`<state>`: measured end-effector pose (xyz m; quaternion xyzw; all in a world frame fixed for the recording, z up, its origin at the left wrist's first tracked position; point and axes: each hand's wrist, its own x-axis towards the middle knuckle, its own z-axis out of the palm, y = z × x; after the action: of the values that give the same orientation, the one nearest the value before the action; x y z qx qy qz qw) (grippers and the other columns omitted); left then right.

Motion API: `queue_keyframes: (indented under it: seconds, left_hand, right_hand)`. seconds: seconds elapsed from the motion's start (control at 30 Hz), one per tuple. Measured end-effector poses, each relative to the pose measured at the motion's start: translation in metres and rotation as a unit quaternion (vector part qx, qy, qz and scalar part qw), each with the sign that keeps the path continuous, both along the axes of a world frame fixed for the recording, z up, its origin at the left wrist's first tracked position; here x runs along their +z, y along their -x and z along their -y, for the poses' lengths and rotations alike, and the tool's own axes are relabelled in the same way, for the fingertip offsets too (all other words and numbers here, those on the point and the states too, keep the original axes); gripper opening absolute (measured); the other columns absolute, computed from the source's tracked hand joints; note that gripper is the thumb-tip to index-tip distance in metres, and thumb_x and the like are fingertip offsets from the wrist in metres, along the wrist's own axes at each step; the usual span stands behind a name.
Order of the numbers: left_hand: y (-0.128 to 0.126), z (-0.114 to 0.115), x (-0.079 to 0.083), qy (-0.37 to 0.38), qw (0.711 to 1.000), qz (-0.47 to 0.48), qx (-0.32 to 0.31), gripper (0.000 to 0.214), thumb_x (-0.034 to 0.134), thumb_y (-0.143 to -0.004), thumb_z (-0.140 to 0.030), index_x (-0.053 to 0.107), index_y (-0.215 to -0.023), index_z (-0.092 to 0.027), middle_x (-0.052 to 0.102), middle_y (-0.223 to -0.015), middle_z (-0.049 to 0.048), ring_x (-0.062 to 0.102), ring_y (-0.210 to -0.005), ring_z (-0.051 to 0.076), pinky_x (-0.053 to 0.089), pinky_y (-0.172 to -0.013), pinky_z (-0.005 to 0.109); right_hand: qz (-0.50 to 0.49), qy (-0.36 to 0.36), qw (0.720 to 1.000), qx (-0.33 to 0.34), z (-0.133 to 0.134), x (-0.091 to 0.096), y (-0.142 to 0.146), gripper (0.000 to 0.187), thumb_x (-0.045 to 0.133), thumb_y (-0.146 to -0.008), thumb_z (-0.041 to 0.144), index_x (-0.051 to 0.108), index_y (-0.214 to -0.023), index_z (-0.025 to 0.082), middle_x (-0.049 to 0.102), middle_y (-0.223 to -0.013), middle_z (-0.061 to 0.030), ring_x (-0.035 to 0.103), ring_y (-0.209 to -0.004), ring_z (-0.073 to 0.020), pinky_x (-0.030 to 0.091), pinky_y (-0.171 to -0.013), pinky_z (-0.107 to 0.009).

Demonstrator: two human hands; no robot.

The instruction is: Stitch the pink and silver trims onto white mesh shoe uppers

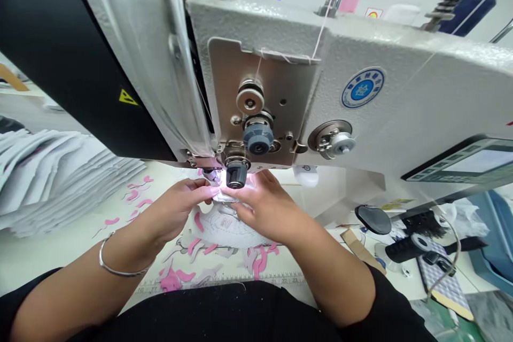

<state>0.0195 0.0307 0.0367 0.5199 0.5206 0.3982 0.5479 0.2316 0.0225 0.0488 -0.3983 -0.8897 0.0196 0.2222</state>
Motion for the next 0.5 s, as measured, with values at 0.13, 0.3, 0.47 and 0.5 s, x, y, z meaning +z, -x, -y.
queue_keyframes:
  seconds: [0.13, 0.3, 0.47, 0.5]
  left_hand:
    - [0.005, -0.006, -0.001, 0.000, 0.997, 0.078, -0.030, 0.014, 0.072, -0.076, -0.031, 0.071, -0.078, -0.017, 0.062, -0.075, 0.0020, 0.054, -0.075, 0.016, 0.039, -0.073, 0.031]
    - [0.010, -0.012, -0.002, 0.004, 0.991, 0.118, -0.060, 0.012, 0.074, -0.073, -0.027, 0.074, -0.079, -0.017, 0.067, -0.080, 0.0048, 0.059, -0.078, 0.018, 0.044, -0.076, 0.032]
    - [0.011, -0.012, -0.002, 0.010, 0.991, 0.122, -0.051, 0.011, 0.076, -0.072, -0.028, 0.074, -0.077, -0.018, 0.069, -0.082, 0.0047, 0.060, -0.078, 0.018, 0.045, -0.075, 0.031]
    - [0.011, -0.013, -0.002, 0.009, 0.991, 0.126, -0.046, 0.011, 0.077, -0.071, -0.027, 0.074, -0.076, -0.018, 0.069, -0.081, 0.0044, 0.060, -0.076, 0.017, 0.045, -0.074, 0.031]
  right_hand:
    - [-0.031, -0.022, 0.999, -0.023, 0.000, -0.009, 0.002, 0.040, 0.060, -0.091, 0.036, 0.060, -0.131, 0.039, 0.057, -0.107, -0.0067, 0.055, -0.099, -0.0229, 0.052, -0.078, -0.036]
    - [-0.060, -0.117, 0.989, -0.064, 0.009, -0.029, 0.017, 0.038, 0.058, -0.091, 0.032, 0.064, -0.128, 0.031, 0.055, -0.109, -0.0113, 0.054, -0.102, -0.0260, 0.053, -0.085, -0.042]
    - [-0.069, -0.141, 0.986, -0.065, 0.008, -0.034, 0.019, 0.038, 0.058, -0.092, 0.033, 0.063, -0.129, 0.030, 0.056, -0.108, -0.0114, 0.054, -0.102, -0.0262, 0.054, -0.087, -0.043]
    - [-0.075, -0.151, 0.984, -0.064, 0.007, -0.036, 0.019, 0.037, 0.058, -0.092, 0.033, 0.064, -0.129, 0.030, 0.057, -0.108, -0.0113, 0.055, -0.103, -0.0262, 0.054, -0.088, -0.044]
